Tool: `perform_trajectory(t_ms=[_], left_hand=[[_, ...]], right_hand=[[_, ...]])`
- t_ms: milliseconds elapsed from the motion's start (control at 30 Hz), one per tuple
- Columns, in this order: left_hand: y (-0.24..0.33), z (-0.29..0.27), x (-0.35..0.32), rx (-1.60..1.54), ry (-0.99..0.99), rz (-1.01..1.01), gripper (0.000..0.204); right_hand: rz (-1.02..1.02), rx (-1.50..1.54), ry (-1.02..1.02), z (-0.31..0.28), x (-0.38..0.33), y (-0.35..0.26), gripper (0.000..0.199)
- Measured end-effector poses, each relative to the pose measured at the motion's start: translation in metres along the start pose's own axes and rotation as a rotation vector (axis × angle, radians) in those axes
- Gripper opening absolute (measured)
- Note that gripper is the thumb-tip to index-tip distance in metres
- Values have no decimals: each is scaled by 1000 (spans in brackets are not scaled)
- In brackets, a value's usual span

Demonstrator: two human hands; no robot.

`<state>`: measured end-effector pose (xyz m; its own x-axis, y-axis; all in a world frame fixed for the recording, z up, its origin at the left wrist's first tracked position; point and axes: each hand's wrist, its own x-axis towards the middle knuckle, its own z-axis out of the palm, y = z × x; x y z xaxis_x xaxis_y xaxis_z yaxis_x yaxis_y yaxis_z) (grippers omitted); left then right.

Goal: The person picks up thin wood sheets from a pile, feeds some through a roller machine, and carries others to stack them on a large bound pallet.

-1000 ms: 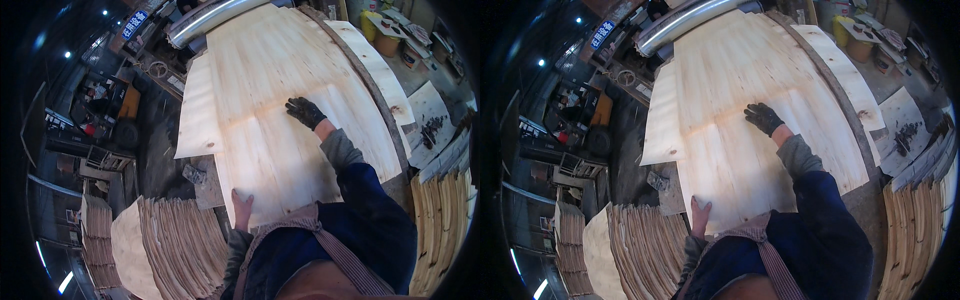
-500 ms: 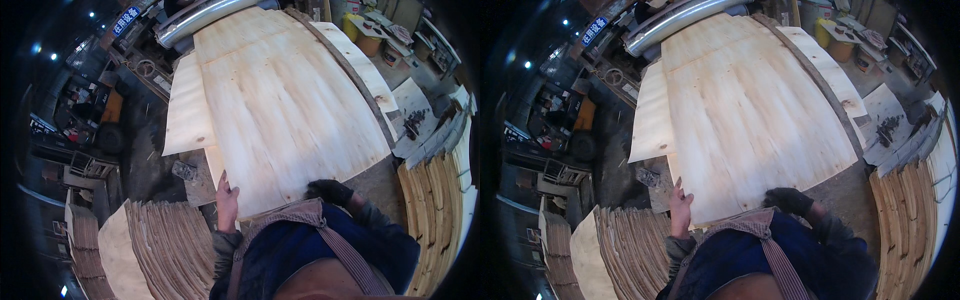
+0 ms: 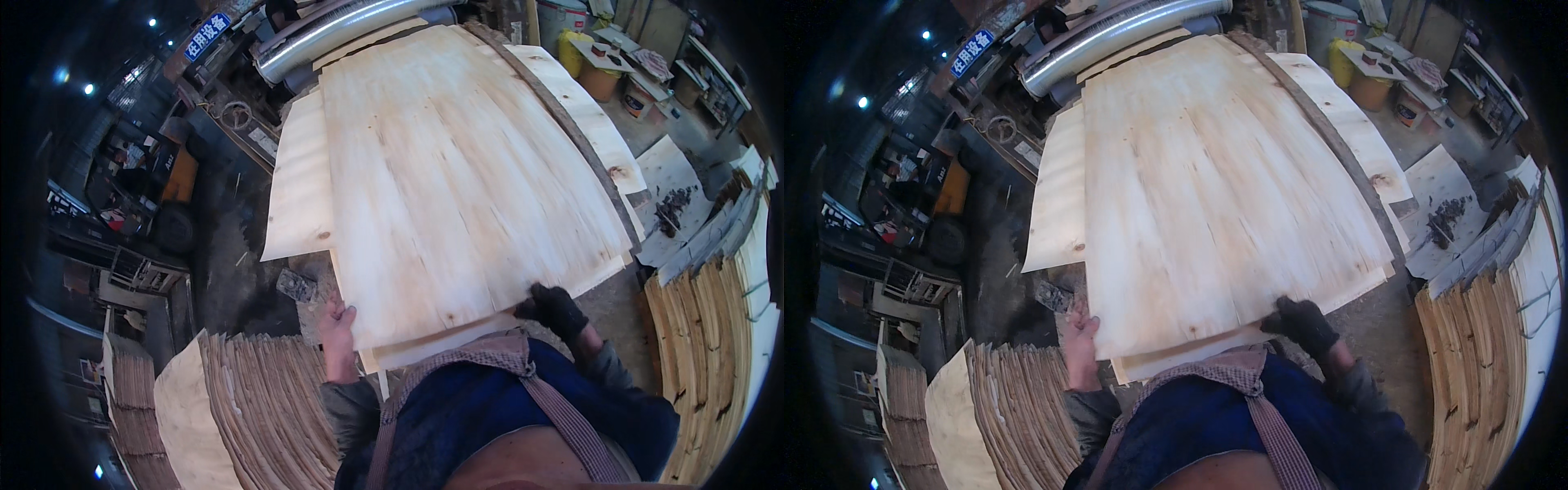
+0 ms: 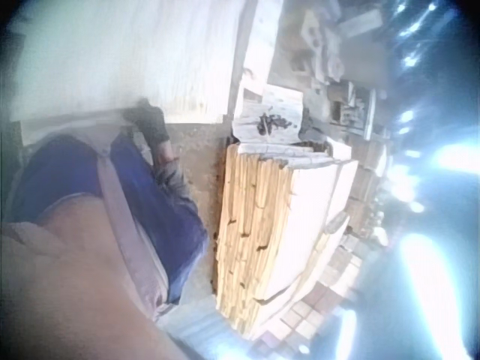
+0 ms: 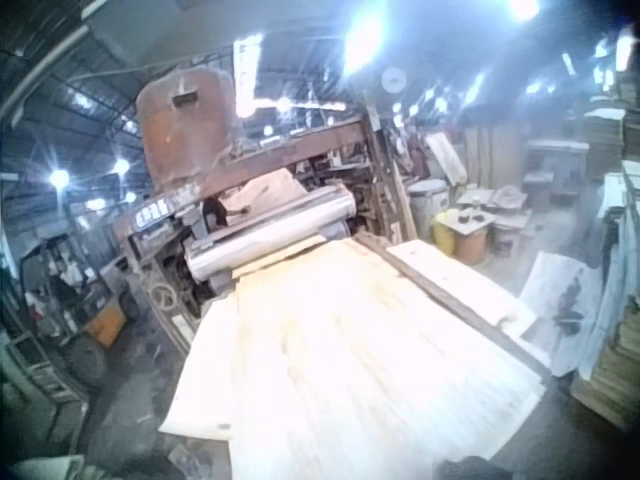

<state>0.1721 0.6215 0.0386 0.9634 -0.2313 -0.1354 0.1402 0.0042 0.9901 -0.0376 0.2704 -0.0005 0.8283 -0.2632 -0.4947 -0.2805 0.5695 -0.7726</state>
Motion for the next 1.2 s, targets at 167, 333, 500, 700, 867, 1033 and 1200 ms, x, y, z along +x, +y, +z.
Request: perform_trajectory(t_ms=[167, 333, 500, 700, 867, 1033, 1200], left_hand=[[-58, 25, -6, 773, 112, -79, 65], [-90, 42, -24, 1065, 83, 55, 74], [-104, 29, -12, 923, 139, -12, 70], [-88, 12, -11, 189, 79, -164, 60], [-62, 11, -18, 244, 48, -65, 61], [4, 32, -30, 97, -69, -122, 64], [54, 38, -35, -34, -103, -10, 60]], right_hand=[[-50, 59, -26, 2, 107, -25, 31], [-110, 288, -124, 18, 231, -59, 18], [-183, 658, -306, 41, 312, -82, 24], [-6, 592, -640, 33, 270, -5, 27], [243, 421, -571, 27, 116, 22, 42], [291, 344, -419, 3, 33, 47, 37], [-191, -514, -432, -71, 24, 108, 23]])
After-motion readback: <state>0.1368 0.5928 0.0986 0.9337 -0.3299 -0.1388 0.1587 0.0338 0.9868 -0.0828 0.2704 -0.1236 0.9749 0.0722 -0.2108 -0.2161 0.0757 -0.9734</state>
